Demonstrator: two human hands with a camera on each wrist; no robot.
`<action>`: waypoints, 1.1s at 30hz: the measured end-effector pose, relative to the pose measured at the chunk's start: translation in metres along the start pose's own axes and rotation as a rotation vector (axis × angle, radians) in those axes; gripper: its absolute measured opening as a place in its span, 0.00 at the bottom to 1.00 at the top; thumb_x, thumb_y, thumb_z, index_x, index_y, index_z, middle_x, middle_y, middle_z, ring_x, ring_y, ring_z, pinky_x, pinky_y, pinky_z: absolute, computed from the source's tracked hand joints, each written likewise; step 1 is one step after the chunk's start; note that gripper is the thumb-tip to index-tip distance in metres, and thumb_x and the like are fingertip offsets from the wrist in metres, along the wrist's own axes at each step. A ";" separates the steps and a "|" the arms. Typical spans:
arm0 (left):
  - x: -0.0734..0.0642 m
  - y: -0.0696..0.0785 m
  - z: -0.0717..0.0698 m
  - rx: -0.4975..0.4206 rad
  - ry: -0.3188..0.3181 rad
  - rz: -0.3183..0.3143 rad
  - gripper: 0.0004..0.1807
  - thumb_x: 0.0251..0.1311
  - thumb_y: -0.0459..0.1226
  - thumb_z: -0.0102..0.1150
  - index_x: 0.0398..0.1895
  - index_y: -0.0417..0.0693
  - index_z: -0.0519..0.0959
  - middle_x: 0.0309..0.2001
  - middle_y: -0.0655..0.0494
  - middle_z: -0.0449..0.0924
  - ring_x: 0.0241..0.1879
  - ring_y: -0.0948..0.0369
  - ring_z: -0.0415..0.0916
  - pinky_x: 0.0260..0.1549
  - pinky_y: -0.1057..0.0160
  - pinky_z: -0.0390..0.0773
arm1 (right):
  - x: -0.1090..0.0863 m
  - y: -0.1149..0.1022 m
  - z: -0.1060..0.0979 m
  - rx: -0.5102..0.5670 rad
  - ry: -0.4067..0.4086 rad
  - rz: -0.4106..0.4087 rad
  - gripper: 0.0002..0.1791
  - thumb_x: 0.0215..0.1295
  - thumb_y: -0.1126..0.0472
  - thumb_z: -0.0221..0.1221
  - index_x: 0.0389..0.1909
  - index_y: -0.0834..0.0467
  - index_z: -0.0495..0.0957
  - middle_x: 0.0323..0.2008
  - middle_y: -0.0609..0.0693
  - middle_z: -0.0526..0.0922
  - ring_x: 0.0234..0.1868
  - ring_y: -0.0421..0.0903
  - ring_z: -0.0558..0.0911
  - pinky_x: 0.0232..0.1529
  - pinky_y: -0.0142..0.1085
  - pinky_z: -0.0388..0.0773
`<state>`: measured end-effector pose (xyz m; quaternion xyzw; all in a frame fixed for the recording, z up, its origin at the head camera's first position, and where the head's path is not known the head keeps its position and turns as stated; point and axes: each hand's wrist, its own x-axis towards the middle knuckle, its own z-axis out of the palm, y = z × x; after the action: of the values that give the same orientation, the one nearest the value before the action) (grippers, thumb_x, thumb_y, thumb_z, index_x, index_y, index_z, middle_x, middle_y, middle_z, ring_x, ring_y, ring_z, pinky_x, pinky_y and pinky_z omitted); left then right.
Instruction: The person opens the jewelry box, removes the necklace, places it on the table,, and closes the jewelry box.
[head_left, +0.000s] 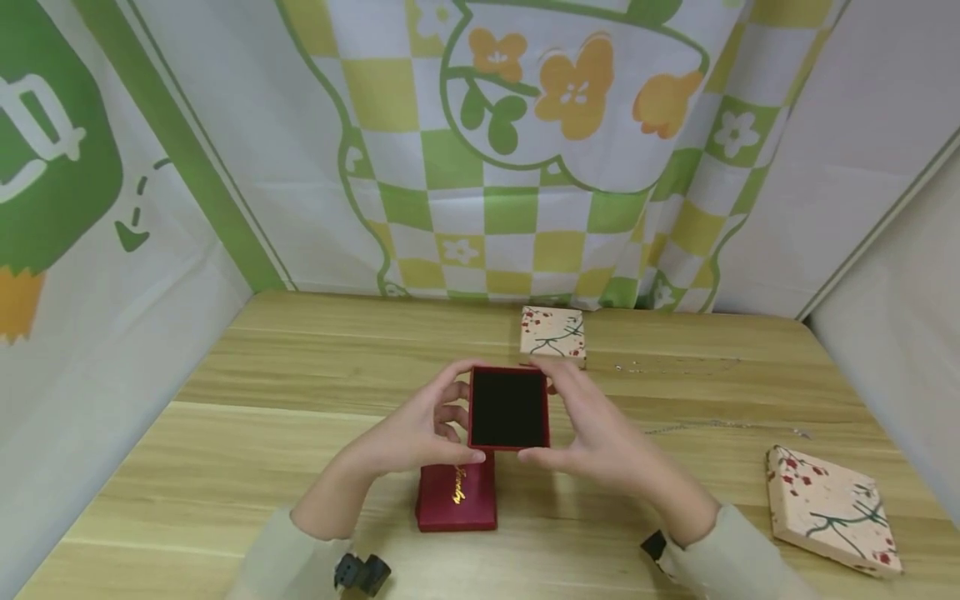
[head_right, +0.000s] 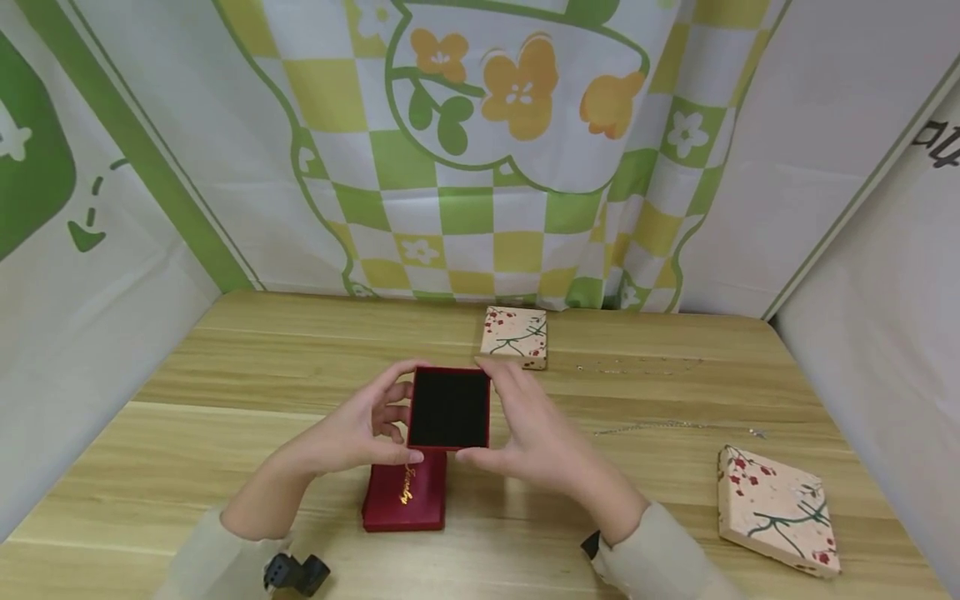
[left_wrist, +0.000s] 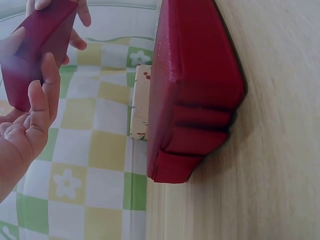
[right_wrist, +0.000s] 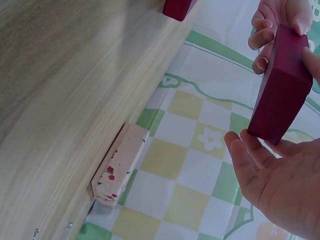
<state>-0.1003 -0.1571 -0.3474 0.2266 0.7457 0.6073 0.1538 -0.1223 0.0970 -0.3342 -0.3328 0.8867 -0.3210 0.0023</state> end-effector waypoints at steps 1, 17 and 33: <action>0.000 -0.001 0.000 0.005 0.002 0.000 0.50 0.47 0.29 0.70 0.70 0.59 0.51 0.52 0.44 0.73 0.40 0.50 0.77 0.35 0.56 0.80 | 0.000 0.001 0.000 0.005 -0.004 -0.001 0.58 0.42 0.41 0.73 0.72 0.45 0.49 0.66 0.46 0.62 0.61 0.46 0.68 0.60 0.49 0.69; -0.013 -0.014 -0.029 0.049 0.087 -0.131 0.52 0.49 0.34 0.71 0.72 0.62 0.47 0.54 0.45 0.68 0.43 0.52 0.74 0.35 0.57 0.79 | 0.003 0.022 0.026 0.148 -0.188 0.153 0.50 0.50 0.46 0.70 0.69 0.58 0.55 0.62 0.56 0.68 0.58 0.55 0.71 0.56 0.49 0.71; -0.020 -0.014 -0.043 0.022 0.104 -0.092 0.50 0.49 0.31 0.69 0.71 0.63 0.50 0.51 0.44 0.72 0.43 0.49 0.77 0.38 0.56 0.80 | 0.006 -0.015 0.070 -0.143 -0.445 -0.060 0.48 0.48 0.40 0.69 0.67 0.56 0.59 0.64 0.50 0.64 0.61 0.46 0.66 0.60 0.40 0.70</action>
<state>-0.1074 -0.2061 -0.3529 0.1620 0.7689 0.6023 0.1403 -0.1031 0.0451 -0.3797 -0.4207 0.8746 -0.1758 0.1649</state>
